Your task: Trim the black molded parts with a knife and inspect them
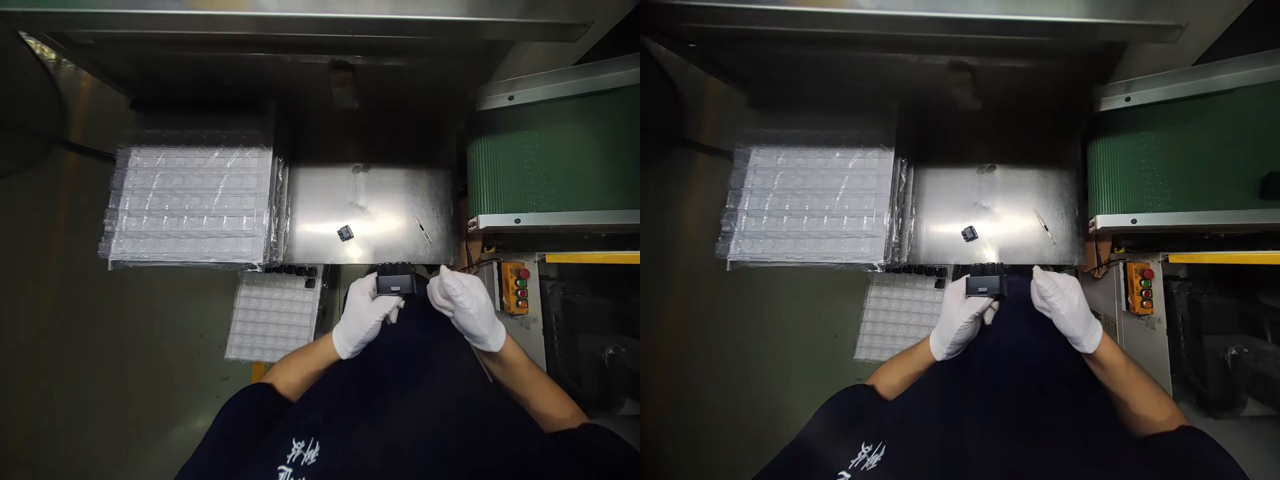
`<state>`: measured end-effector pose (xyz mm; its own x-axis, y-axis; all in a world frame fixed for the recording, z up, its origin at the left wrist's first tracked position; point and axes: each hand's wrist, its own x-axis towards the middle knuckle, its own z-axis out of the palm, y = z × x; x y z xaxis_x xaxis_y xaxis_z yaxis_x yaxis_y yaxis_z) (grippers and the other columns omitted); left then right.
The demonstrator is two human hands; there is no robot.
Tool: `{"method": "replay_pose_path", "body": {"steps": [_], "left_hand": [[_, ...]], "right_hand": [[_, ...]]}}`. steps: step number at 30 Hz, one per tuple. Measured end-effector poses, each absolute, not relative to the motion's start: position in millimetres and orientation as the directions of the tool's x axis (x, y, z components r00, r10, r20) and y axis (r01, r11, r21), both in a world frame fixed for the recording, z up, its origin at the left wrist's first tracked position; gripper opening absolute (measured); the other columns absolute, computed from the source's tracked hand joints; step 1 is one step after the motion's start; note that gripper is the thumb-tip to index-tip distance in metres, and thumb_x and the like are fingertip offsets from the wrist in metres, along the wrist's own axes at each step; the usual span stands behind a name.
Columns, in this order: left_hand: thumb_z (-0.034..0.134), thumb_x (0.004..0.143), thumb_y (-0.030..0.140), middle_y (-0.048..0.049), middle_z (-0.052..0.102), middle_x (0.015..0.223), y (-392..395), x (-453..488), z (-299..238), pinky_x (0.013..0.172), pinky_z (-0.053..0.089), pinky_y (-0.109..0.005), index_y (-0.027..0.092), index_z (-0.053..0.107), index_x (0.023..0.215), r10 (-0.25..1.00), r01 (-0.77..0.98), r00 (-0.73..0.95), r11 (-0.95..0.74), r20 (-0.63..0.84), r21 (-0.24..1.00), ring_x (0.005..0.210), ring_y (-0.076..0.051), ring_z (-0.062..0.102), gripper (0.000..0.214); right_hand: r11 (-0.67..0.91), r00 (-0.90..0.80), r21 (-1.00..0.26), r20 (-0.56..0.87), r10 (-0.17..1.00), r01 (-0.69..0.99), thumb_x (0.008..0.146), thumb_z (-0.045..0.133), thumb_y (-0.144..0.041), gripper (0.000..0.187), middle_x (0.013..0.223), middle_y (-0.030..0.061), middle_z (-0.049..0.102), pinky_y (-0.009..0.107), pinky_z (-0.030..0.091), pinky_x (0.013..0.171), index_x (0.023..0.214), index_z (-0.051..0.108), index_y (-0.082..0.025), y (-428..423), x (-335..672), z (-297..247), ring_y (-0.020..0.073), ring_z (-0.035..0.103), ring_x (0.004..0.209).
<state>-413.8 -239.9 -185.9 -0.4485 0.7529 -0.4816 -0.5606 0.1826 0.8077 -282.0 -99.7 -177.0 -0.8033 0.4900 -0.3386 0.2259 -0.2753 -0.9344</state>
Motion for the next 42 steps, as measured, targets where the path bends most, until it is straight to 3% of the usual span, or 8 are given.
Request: {"method": "replay_pose_path", "body": {"steps": [3,6,9,12,16,23,30,42], "left_hand": [[0.068,0.077,0.034,0.0026,0.057,0.051,-240,-412,-181,0.045,0.036,-0.023,0.017,0.061,0.068,0.738,-0.538,-0.460,0.210,-0.494,0.816,0.041,-0.010,0.046,0.019],[0.068,0.079,0.033,0.0024,0.058,0.052,-241,-414,-181,0.049,0.039,-0.024,0.018,0.061,0.068,0.757,-0.374,-0.485,0.272,-0.437,0.887,0.045,-0.011,0.049,0.020],[0.069,0.084,0.035,0.0003,0.060,0.057,-243,-419,-188,0.058,0.042,-0.027,0.019,0.061,0.063,0.845,0.004,-0.516,0.169,-0.143,0.986,0.053,-0.014,0.054,0.027],[0.064,0.090,0.039,-0.0036,0.067,0.064,-245,-425,-198,0.066,0.045,-0.031,0.020,0.069,0.070,0.862,0.317,-0.479,-0.008,0.167,0.948,0.060,-0.018,0.060,0.028],[0.072,0.089,0.030,-0.0042,0.074,0.072,-250,-430,-199,0.069,0.047,-0.030,0.022,0.077,0.087,0.799,0.426,-0.504,-0.101,0.329,0.899,0.065,-0.017,0.067,0.010],[0.083,0.081,0.038,-0.0023,0.072,0.065,-260,-420,-184,0.061,0.049,-0.029,0.022,0.078,0.078,0.752,0.157,-0.644,-0.052,0.142,0.986,0.058,-0.016,0.063,0.017],[0.080,0.082,0.040,0.0019,0.059,0.059,-254,-418,-182,0.048,0.033,-0.023,0.017,0.075,0.075,0.761,-0.543,-0.476,0.140,-0.441,0.828,0.049,-0.009,0.043,0.025],[0.088,0.073,0.045,0.0055,0.049,0.054,-254,-416,-179,0.045,0.021,-0.021,0.013,0.066,0.067,0.740,-0.712,-0.435,0.065,-0.512,0.699,0.044,-0.003,0.031,0.039]], "right_hand": [[-0.350,-0.761,-0.910,-0.387,0.521,0.223,0.105,0.050,-0.056,0.060,0.048,-0.0037,0.031,0.030,0.023,0.045,0.056,0.048,-0.022,-100,-281,-185,0.0109,0.029,0.044],[-0.310,-0.814,-0.920,-0.363,0.453,0.238,0.102,0.055,-0.061,0.046,0.052,-0.0049,0.043,0.027,0.035,0.047,0.088,0.071,-0.021,-100,-282,-183,0.0113,0.041,0.046],[-0.099,-0.893,-0.973,-0.231,0.387,0.209,0.085,0.080,-0.058,0.044,0.079,0.0011,0.070,0.030,0.054,0.065,0.111,0.075,-0.022,-101,-285,-173,0.0165,0.065,0.068],[0.213,-0.928,-0.976,0.029,0.371,0.054,0.077,0.091,-0.039,0.038,0.095,0.0036,0.077,0.032,0.058,0.078,0.109,0.077,-0.025,-103,-290,-164,0.0200,0.072,0.085],[0.261,-0.924,-0.965,0.126,0.362,-0.029,0.078,0.088,-0.027,0.035,0.103,0.0052,0.078,0.034,0.061,0.086,0.109,0.072,-0.025,-106,-291,-166,0.0218,0.076,0.094],[-0.002,-0.949,-1.000,-0.003,0.316,0.002,0.078,0.085,-0.026,0.032,0.104,0.0084,0.079,0.036,0.064,0.078,0.102,0.064,-0.022,-111,-286,-174,0.0246,0.078,0.092],[0.572,-0.869,-0.766,0.462,0.175,-0.292,0.078,0.075,-0.002,0.048,0.111,0.0075,0.075,0.032,0.059,0.077,0.116,0.067,-0.029,-97,-292,-177,0.0201,0.074,0.095],[0.487,-0.869,-0.872,0.275,0.411,-0.046,0.089,0.071,-0.012,0.042,0.105,0.0026,0.081,0.030,0.065,0.082,0.128,0.071,-0.028,-109,-285,-188,0.0187,0.078,0.088]]}}
